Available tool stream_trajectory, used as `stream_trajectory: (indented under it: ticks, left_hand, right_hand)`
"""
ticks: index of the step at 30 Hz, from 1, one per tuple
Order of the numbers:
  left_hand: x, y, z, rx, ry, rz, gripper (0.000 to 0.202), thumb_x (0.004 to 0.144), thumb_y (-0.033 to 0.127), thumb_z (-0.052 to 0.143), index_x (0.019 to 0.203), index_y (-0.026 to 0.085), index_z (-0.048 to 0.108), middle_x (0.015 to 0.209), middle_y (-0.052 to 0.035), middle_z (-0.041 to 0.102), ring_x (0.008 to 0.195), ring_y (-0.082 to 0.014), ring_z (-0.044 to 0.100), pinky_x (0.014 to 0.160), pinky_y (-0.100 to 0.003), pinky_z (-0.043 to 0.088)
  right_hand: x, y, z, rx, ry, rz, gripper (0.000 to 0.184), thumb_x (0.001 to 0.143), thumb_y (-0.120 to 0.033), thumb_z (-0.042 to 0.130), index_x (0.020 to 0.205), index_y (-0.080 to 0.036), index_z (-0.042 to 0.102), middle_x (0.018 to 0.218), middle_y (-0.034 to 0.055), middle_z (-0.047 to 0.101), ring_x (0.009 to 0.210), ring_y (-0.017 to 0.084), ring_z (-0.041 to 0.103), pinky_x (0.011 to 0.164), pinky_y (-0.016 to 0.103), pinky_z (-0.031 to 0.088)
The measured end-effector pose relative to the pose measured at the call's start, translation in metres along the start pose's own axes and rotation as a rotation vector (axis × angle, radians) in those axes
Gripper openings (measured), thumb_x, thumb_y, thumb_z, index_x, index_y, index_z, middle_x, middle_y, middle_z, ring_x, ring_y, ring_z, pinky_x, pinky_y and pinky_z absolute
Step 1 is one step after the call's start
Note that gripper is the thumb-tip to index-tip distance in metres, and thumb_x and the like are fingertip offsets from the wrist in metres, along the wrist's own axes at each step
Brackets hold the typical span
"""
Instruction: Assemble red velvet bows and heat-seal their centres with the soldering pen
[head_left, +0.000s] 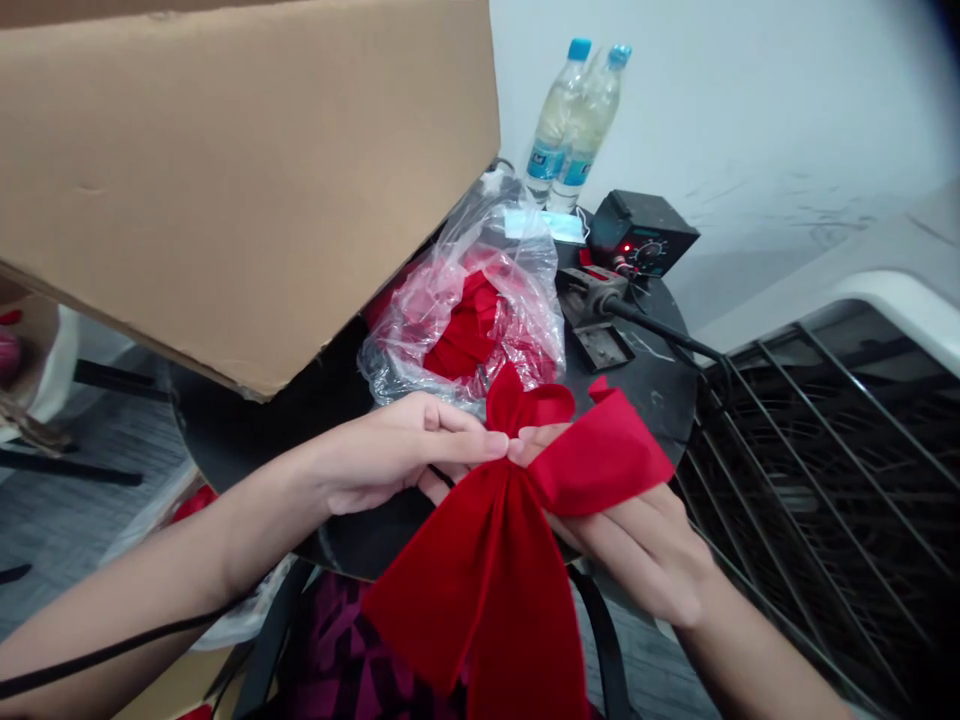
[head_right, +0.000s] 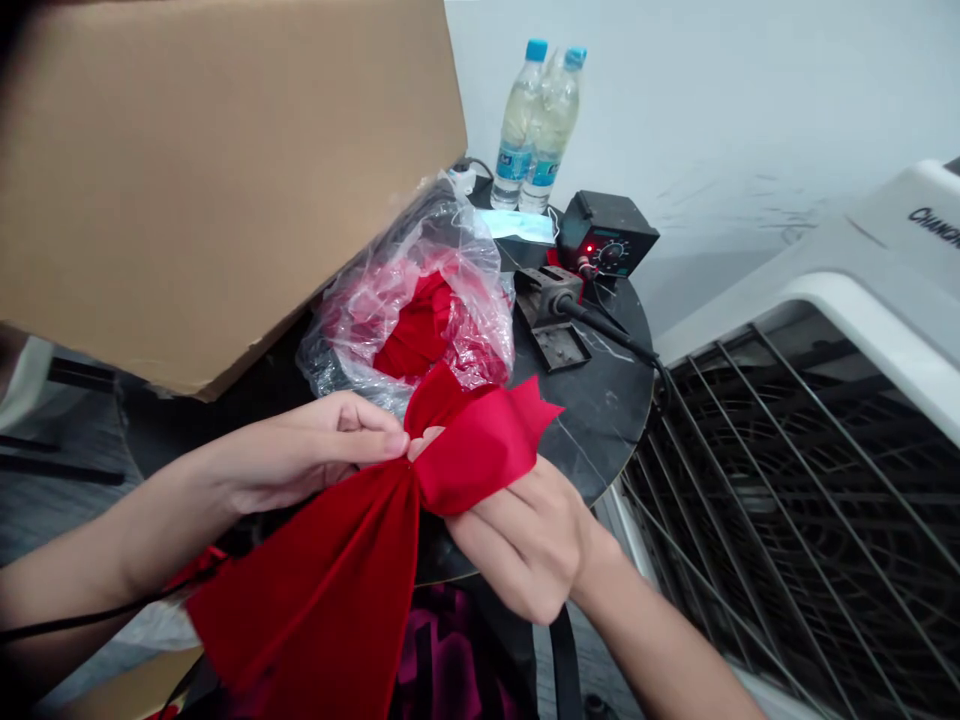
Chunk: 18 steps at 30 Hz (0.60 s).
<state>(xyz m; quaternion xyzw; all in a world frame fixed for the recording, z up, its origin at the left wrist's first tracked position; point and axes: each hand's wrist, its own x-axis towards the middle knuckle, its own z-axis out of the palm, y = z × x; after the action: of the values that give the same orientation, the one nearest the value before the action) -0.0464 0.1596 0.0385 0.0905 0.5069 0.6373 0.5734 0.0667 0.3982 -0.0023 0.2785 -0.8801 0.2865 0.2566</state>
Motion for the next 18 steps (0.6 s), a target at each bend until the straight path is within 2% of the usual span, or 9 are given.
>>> stream_trajectory:
  ticks: [3, 6, 8, 9, 12, 14, 16, 17, 18]
  left_hand:
    - [0.005, -0.007, 0.001, -0.039, 0.017, 0.035, 0.019, 0.073, 0.023, 0.091, 0.073, 0.014, 0.075, 0.067, 0.0003, 0.068, 0.060, -0.0071, 0.061, 0.059, -0.014, 0.051]
    - [0.009, -0.013, 0.003, -0.009, 0.074, 0.123, 0.019, 0.067, 0.015, 0.092, 0.073, 0.013, 0.075, 0.069, -0.0005, 0.070, 0.063, -0.0087, 0.063, 0.062, -0.016, 0.052]
    - [0.009, -0.017, 0.003, 0.033, 0.143, 0.224, 0.019, 0.068, 0.016, 0.091, 0.079, 0.013, 0.076, 0.072, -0.0009, 0.070, 0.066, -0.0105, 0.064, 0.067, -0.019, 0.053]
    - [0.009, -0.018, 0.002, 0.059, 0.186, 0.279, 0.020, 0.069, 0.017, 0.091, 0.082, 0.014, 0.076, 0.073, -0.0009, 0.070, 0.067, -0.0113, 0.064, 0.069, -0.021, 0.054]
    - [0.007, -0.019, -0.003, 0.139, 0.299, 0.414, 0.022, 0.071, 0.020, 0.090, 0.082, 0.015, 0.072, 0.072, 0.0003, 0.067, 0.066, -0.0119, 0.064, 0.069, -0.022, 0.053]
    - [0.004, -0.018, -0.007, 0.188, 0.340, 0.458, 0.021, 0.073, 0.021, 0.089, 0.080, 0.015, 0.070, 0.073, 0.0006, 0.067, 0.065, -0.0115, 0.065, 0.065, -0.021, 0.052]
    - [0.002, -0.016, -0.010, 0.238, 0.362, 0.486, 0.020, 0.074, 0.019, 0.088, 0.080, 0.015, 0.070, 0.076, 0.0003, 0.068, 0.064, -0.0110, 0.065, 0.063, -0.020, 0.051]
    - [0.001, -0.014, -0.010, 0.258, 0.370, 0.497, 0.020, 0.073, 0.017, 0.088, 0.080, 0.015, 0.070, 0.076, 0.0001, 0.069, 0.064, -0.0109, 0.065, 0.063, -0.020, 0.051]
    - [0.000, -0.013, -0.011, 0.270, 0.378, 0.509, 0.020, 0.072, 0.015, 0.088, 0.081, 0.015, 0.070, 0.076, 0.0001, 0.069, 0.064, -0.0110, 0.065, 0.063, -0.020, 0.052]
  right_hand:
    - [0.004, 0.006, -0.008, -0.042, -0.086, -0.254, 0.025, 0.097, -0.017, 0.060, 0.111, -0.029, 0.076, 0.121, 0.0011, 0.078, 0.104, 0.024, 0.078, 0.091, 0.038, 0.069]
    - [0.011, 0.000, -0.005, -0.133, -0.052, -0.253, 0.028, 0.088, -0.022, 0.076, 0.115, -0.027, 0.075, 0.129, 0.0033, 0.075, 0.114, 0.029, 0.074, 0.096, 0.044, 0.067]
    - [0.011, -0.012, 0.001, -0.146, 0.121, -0.161, 0.037, 0.084, -0.029, 0.081, 0.119, -0.020, 0.075, 0.126, 0.0100, 0.075, 0.113, 0.034, 0.074, 0.092, 0.048, 0.067]
    - [0.010, -0.021, 0.005, -0.137, 0.238, -0.050, 0.036, 0.083, -0.029, 0.082, 0.116, -0.017, 0.075, 0.119, 0.0119, 0.078, 0.106, 0.034, 0.076, 0.085, 0.047, 0.068]
    - [0.005, -0.045, 0.010, -0.042, 0.456, 0.400, 0.002, 0.089, -0.020, 0.076, 0.087, -0.018, 0.076, 0.078, 0.0035, 0.076, 0.066, 0.021, 0.073, 0.057, 0.031, 0.060]
    - [0.003, -0.054, 0.007, 0.007, 0.551, 0.535, 0.025, 0.094, -0.016, 0.067, 0.069, -0.019, 0.068, 0.063, -0.0006, 0.067, 0.053, 0.016, 0.066, 0.051, 0.028, 0.054]
    - [0.004, -0.056, 0.003, 0.008, 0.590, 0.501, 0.021, 0.094, -0.019, 0.069, 0.073, -0.019, 0.067, 0.072, 0.0018, 0.071, 0.066, 0.020, 0.072, 0.063, 0.033, 0.060]
    - [0.006, -0.055, 0.001, 0.008, 0.555, 0.468, 0.009, 0.091, -0.021, 0.073, 0.083, -0.020, 0.069, 0.085, 0.0046, 0.075, 0.080, 0.024, 0.075, 0.075, 0.040, 0.064]
    - [0.009, -0.053, 0.001, 0.022, 0.464, 0.436, 0.012, 0.088, -0.022, 0.078, 0.097, -0.020, 0.070, 0.101, 0.0074, 0.076, 0.095, 0.028, 0.076, 0.090, 0.047, 0.063]
